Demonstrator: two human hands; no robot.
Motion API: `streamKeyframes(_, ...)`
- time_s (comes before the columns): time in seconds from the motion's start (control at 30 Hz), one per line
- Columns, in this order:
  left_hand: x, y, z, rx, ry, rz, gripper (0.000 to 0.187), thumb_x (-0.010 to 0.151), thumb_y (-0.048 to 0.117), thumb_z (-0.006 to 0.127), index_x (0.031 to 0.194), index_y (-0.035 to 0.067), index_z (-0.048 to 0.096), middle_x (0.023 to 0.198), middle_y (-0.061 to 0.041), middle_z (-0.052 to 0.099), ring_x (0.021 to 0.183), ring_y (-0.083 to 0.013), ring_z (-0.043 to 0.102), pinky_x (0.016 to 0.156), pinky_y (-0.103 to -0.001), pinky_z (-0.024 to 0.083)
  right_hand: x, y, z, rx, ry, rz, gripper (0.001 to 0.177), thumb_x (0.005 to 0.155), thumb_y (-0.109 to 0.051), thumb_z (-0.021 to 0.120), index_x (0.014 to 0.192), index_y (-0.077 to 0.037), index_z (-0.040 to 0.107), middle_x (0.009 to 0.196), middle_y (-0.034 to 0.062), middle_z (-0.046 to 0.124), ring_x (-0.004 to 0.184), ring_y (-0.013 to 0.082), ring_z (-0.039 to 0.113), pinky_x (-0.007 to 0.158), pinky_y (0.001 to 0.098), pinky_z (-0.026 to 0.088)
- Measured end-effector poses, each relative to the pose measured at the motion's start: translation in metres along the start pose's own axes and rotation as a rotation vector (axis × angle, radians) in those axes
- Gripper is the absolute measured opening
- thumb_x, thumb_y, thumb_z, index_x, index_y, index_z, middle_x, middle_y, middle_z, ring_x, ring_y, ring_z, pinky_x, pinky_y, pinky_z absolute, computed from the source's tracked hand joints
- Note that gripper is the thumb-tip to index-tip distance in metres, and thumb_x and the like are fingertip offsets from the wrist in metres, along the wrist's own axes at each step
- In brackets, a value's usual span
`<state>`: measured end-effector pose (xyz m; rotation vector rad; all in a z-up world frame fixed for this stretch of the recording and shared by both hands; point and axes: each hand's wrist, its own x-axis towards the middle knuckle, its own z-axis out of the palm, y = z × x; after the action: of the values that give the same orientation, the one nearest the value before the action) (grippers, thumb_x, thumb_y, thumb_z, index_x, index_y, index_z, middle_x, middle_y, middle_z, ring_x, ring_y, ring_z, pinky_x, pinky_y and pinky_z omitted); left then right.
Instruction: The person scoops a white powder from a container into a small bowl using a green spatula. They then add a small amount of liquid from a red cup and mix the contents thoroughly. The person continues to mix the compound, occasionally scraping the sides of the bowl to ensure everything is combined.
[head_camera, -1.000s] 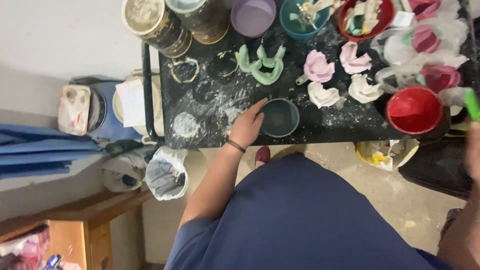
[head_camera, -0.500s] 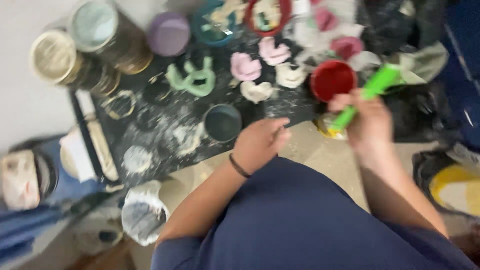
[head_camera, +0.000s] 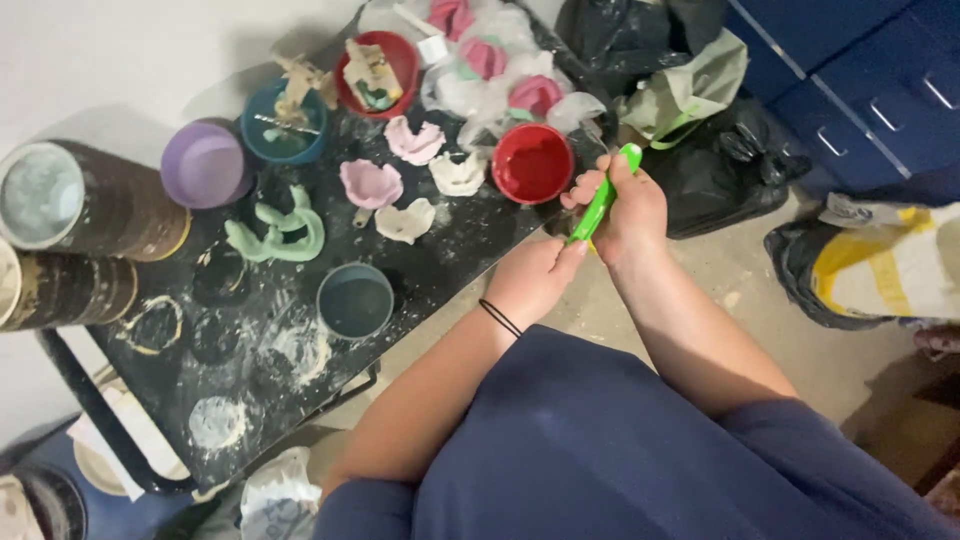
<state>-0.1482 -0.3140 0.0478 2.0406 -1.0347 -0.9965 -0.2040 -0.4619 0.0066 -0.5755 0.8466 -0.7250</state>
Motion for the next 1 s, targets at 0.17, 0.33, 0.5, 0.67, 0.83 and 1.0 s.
streamKeyframes(0.17,-0.020,0.006,-0.006,0.076,-0.111,-0.017,0.061,0.105,0.054,0.040,0.085,0.005,0.069,0.076,-0.014,0.073,0.089,-0.0364,0.073,0.081,-0.046,0.057,0.070,-0.028,-0.048,-0.123,0.045,-0.104,0.028,0.111,-0.030,0.042,0.095,-0.012,0.057,0.059,0.0101,0.054,0.049,0.0263,0.058,0.049,0.0399,0.057)
streamKeyframes(0.33,-0.041,-0.020,-0.019,0.029,-0.136,-0.153,0.062,0.107,0.052,0.038,0.089,0.002,0.070,0.079,-0.017,0.072,0.090,-0.0364,0.072,0.085,-0.045,0.057,0.141,-0.033,-0.134,-0.817,-0.136,-0.219,0.034,0.117,-0.027,0.051,0.092,-0.007,0.062,0.050,0.0068,0.049,0.036,0.0220,0.055,0.032,0.0345,0.045)
streamKeyframes(0.5,-0.055,-0.044,-0.023,0.078,0.076,-0.018,0.059,0.109,0.051,0.042,0.075,0.007,0.064,0.063,-0.014,0.065,0.071,-0.0323,0.069,0.072,-0.038,0.058,0.134,-0.045,-0.126,-2.197,-0.252,-0.287,0.067,0.117,-0.063,0.040,0.111,-0.009,0.079,0.099,0.0192,0.079,0.098,0.0405,0.075,0.083,0.0526,0.059)
streamKeyframes(0.67,-0.074,-0.044,-0.037,0.072,0.023,-0.150,0.059,0.108,0.052,0.039,0.087,0.005,0.067,0.075,-0.018,0.070,0.084,-0.0370,0.071,0.079,-0.045,0.057,0.153,-0.037,-0.135,-2.293,-0.326,-0.128,0.046,0.102,-0.051,0.061,0.123,-0.013,0.077,0.113,0.0148,0.079,0.108,0.0357,0.073,0.091,0.0493,0.059)
streamKeyframes(0.83,-0.083,-0.049,-0.046,0.027,0.040,-0.213,0.057,0.109,0.050,0.039,0.089,0.004,0.067,0.079,-0.019,0.072,0.088,-0.0385,0.071,0.081,-0.045,0.057,0.127,-0.050,-0.126,-2.318,-0.352,-0.004,0.094,0.089,-0.037,0.073,0.171,-0.027,0.027,0.141,0.0270,0.066,0.127,0.0447,0.064,0.101,0.0601,0.054)
streamKeyframes(1.0,-0.081,-0.075,-0.036,0.049,0.135,-0.217,0.048,0.106,0.044,0.042,0.073,0.010,0.045,0.066,-0.010,0.057,0.064,-0.0341,0.054,0.062,-0.049,0.035,0.115,-0.060,-0.106,-1.888,-0.082,-0.246,0.039,0.110,-0.019,0.039,0.147,-0.011,0.049,0.109,0.0388,0.068,0.091,0.0616,0.062,0.071,0.0645,0.045)
